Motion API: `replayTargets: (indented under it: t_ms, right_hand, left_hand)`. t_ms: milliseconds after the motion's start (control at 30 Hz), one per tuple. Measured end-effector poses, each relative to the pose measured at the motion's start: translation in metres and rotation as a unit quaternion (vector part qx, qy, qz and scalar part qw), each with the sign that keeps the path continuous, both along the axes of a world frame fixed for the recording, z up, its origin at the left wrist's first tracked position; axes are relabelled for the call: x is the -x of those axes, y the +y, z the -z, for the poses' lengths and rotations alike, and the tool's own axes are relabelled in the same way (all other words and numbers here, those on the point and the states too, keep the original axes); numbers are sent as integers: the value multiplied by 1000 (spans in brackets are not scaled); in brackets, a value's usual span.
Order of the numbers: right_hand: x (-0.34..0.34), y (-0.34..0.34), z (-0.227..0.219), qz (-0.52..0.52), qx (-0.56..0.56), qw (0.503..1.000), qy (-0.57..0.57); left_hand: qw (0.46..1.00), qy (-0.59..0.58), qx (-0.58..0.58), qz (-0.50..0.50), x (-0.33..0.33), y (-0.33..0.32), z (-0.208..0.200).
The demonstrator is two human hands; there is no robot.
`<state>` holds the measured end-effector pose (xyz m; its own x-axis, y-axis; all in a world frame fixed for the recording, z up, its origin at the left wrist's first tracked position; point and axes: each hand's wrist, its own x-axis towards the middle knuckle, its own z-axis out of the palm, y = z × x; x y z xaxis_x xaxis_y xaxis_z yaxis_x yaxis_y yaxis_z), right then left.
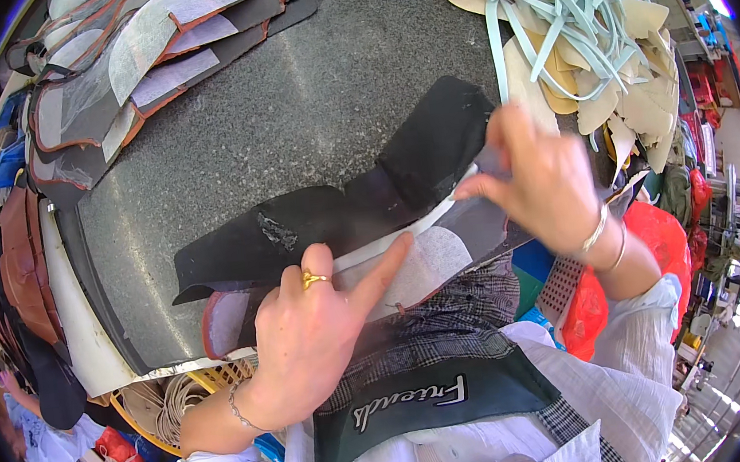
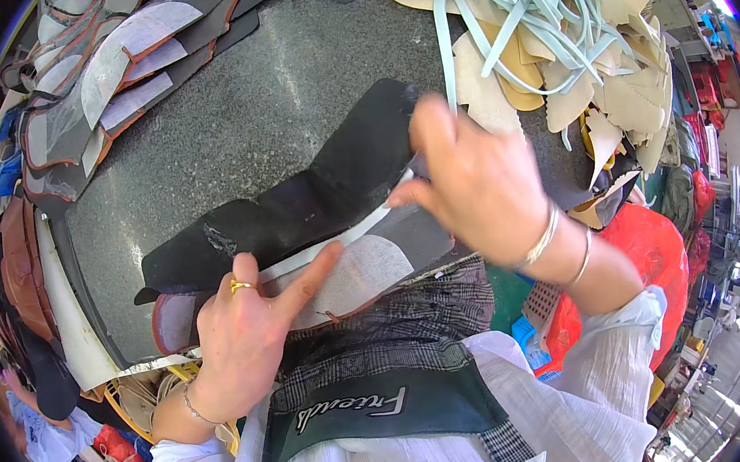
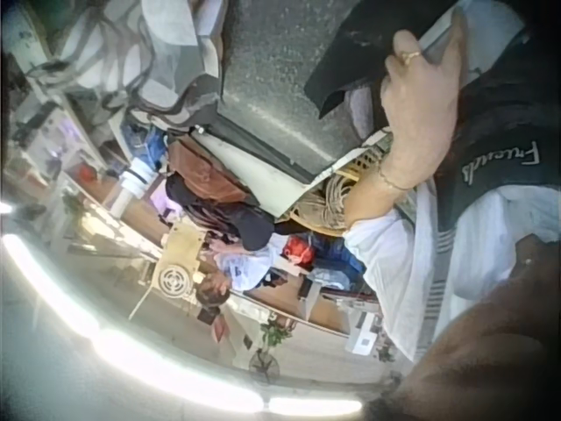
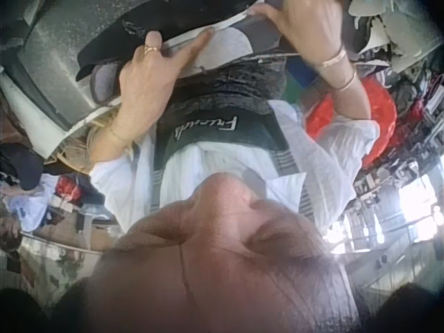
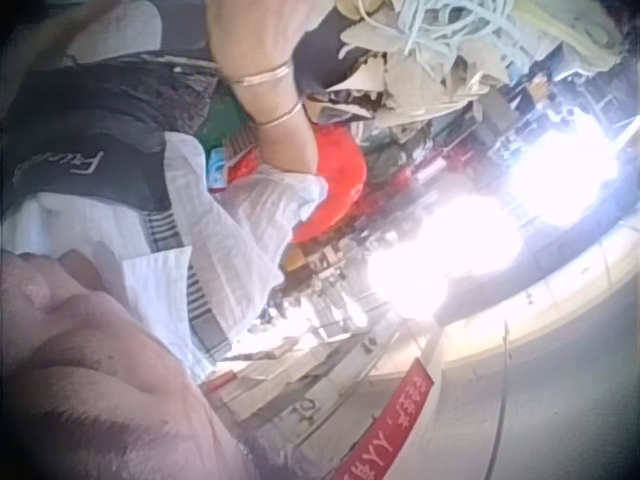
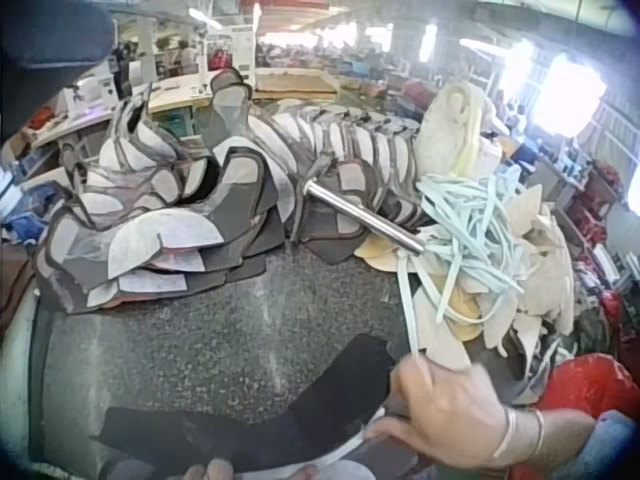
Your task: The person hammers the edges of shoe pieces using a hammer. The person then applies reinforcing strips onto the shoe components and folds and presses the edges together by hand.
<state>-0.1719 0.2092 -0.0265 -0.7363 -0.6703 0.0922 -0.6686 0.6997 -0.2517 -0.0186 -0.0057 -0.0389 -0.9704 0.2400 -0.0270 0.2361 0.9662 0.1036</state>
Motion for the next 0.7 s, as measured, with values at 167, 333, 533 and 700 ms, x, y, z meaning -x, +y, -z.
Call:
replayTargets:
  t_ms: [167, 333, 533, 700]
  right_hand:
    - [11, -13, -27, -25, -58, 996, 59]
    - [-59, -39, -3, -346, 161, 924, -9]
    - [-71, -43, 29, -359, 89, 929, 13]
    - [-68, -58, 20, -348, 92, 932, -39]
  left_hand:
    - [984, 96, -118, -95, -24, -8, 23]
    - [935, 191, -252, -158, -33, -8, 35]
    - [938, 219, -195, -186, -59, -19, 18]
    - [946, 235, -37, -221, -52, -27, 13]
